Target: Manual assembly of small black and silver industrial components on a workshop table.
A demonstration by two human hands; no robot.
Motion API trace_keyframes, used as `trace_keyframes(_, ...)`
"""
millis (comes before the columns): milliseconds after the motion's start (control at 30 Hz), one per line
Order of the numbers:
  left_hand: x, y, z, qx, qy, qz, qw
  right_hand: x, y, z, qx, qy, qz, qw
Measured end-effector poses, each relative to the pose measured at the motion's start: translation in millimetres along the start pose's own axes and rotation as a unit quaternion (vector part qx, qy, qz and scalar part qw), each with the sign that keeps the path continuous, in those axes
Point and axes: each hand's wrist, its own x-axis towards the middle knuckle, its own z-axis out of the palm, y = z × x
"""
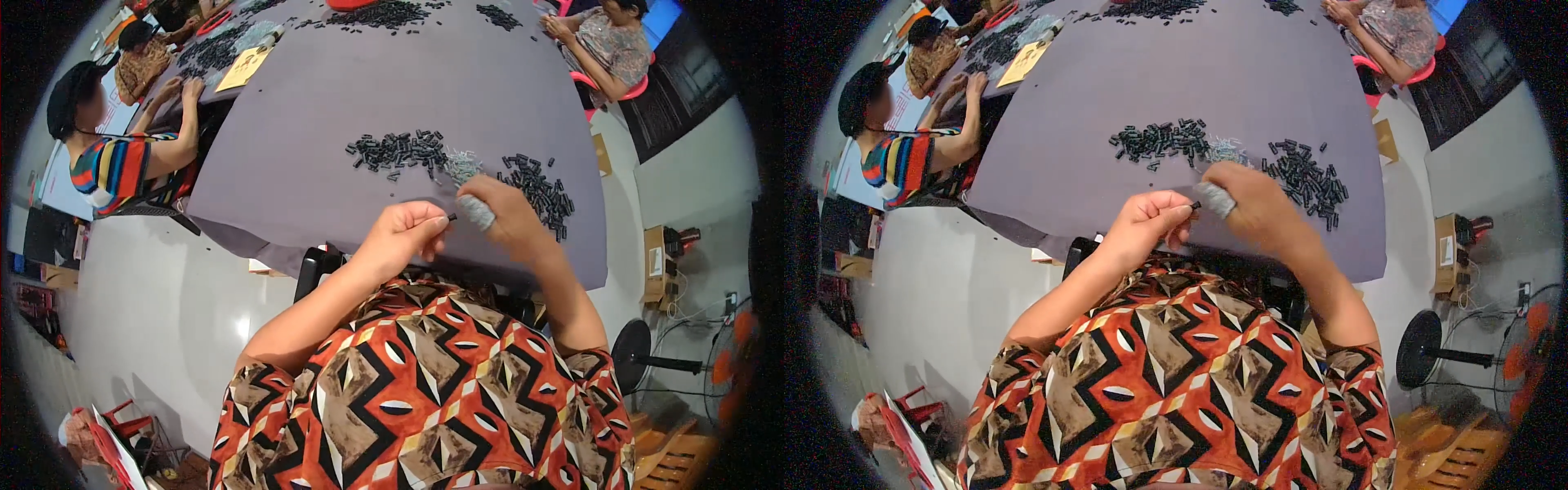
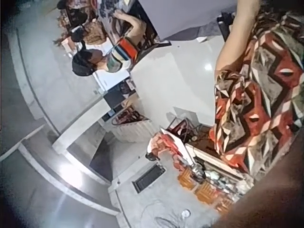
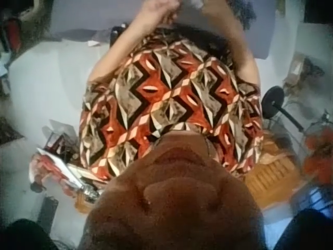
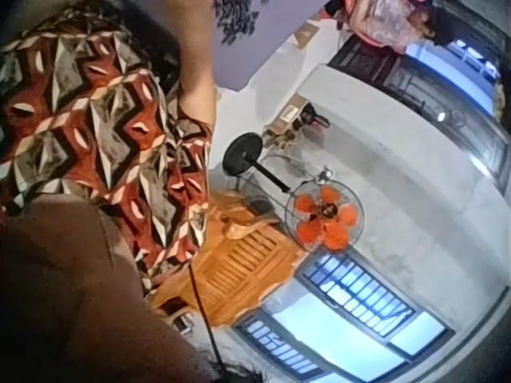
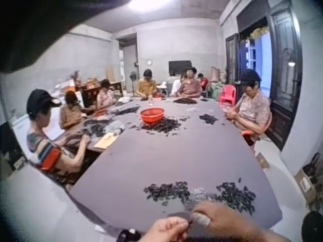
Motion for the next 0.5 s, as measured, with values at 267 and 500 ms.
trace_keyframes(267, -9.7, 3.6, 10.6, 0.106, 0.029, 0.086, 0.990, -8.3, -13.9, 15.2, -0.055, 0.002, -0.032, 0.998)
trace_keyframes(500, 0.8, -15.9, 6.7, 0.390, 0.129, 0.438, 0.800, -12.7, -17.9, 36.4, 0.059, 0.045, 0.051, 0.996)
